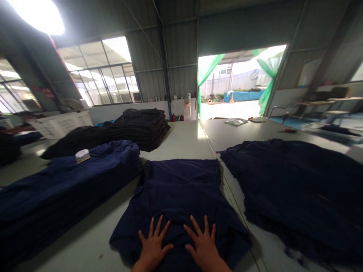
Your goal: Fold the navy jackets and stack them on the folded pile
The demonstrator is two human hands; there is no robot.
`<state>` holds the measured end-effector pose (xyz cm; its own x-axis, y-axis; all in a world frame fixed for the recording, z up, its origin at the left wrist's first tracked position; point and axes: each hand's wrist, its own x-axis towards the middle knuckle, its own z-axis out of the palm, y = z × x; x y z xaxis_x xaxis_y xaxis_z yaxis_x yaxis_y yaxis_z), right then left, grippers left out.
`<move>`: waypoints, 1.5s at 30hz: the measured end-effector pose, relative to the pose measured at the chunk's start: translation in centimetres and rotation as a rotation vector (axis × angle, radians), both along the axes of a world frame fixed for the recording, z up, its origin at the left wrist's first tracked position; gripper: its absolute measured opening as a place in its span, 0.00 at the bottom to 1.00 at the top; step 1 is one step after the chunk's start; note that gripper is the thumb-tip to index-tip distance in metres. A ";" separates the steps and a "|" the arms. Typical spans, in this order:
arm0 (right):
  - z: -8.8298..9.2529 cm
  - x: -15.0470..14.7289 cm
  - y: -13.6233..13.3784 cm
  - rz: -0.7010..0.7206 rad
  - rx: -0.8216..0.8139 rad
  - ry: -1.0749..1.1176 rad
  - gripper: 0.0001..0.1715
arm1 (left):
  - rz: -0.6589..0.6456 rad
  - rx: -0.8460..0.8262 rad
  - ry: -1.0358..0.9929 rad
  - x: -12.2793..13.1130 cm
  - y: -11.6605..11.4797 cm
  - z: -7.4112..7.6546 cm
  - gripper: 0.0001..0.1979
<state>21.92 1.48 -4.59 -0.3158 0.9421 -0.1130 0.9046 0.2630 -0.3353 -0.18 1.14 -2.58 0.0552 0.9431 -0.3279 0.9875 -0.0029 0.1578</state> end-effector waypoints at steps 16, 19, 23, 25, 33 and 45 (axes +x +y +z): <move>5.5 2.8 -1.4 0.273 -0.225 0.064 0.48 | -0.089 -0.293 -0.204 -3.0 -3.4 5.8 0.39; 5.8 3.6 -2.1 0.376 -0.286 -0.063 0.61 | -0.120 -0.396 -0.048 -3.2 -4.3 6.0 0.49; 4.0 3.4 -2.3 0.295 -0.216 -0.195 0.65 | -0.127 -0.285 0.045 -2.5 -4.2 4.8 0.54; 3.2 3.1 -1.9 0.258 -0.168 -0.231 0.61 | -0.116 -0.190 0.014 -2.6 -3.8 3.9 0.50; 2.9 2.7 0.5 0.164 0.072 -0.212 0.39 | -0.027 0.086 -0.145 -3.6 -1.6 2.5 0.33; 9.6 3.5 2.5 0.055 0.082 -0.092 0.26 | 0.025 0.382 -0.089 -3.5 -0.2 8.1 0.19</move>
